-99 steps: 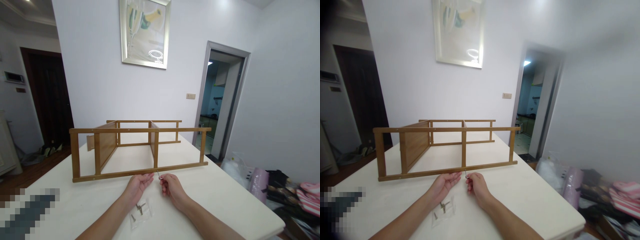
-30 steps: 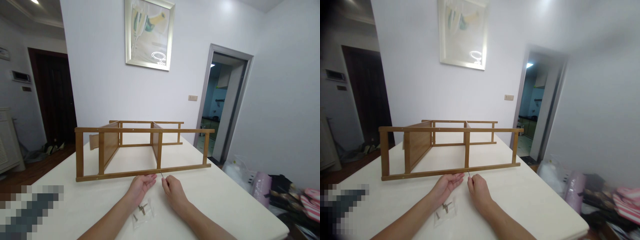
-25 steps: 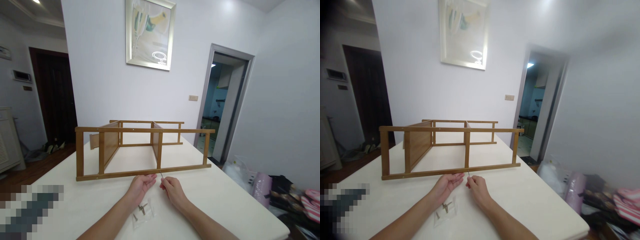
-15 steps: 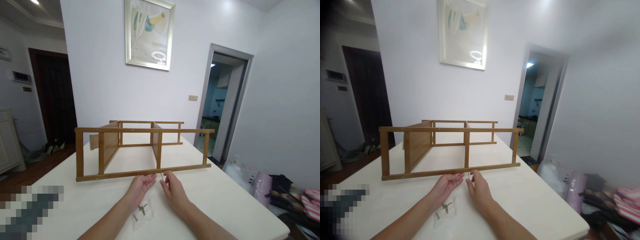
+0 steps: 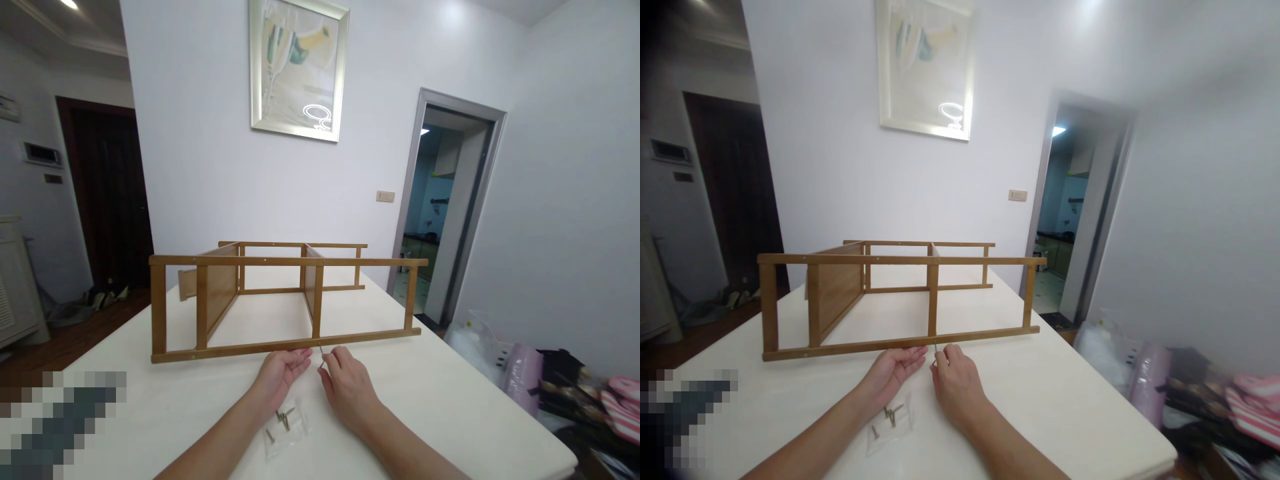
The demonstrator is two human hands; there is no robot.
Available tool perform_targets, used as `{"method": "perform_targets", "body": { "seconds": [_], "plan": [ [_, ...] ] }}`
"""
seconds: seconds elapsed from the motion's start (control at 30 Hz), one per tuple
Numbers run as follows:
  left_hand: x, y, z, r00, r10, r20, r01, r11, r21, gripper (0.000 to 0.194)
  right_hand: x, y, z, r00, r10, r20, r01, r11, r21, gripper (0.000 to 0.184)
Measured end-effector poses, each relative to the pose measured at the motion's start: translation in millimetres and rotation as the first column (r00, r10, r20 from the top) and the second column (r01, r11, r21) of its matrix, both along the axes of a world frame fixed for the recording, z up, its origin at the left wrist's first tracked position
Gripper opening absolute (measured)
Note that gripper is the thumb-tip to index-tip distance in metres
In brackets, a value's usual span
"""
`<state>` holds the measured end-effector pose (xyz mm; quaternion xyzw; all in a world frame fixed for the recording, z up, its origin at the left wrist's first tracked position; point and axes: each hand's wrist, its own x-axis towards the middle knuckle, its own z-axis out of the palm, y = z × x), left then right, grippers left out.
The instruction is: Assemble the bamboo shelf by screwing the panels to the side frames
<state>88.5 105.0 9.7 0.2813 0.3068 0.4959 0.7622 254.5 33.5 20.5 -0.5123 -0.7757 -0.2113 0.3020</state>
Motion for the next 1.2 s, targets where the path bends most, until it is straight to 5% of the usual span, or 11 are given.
{"method": "perform_targets", "body": {
  "seconds": [0.5,1.2],
  "plan": [
    [1,-1,1.9,1.0,-0.006,-0.007,0.006,1.0,-0.014,0.018,-2,10,-5.3,0.998,-0.05,0.046,0.045,0.993,0.111,0.018],
    [3,-4,5.0,1.0,0.024,-0.01,-0.026,0.988,-0.154,0.013,-6,14,-12.9,0.994,-0.057,0.09,0.058,0.998,-0.006,0.01]
  ]
}}
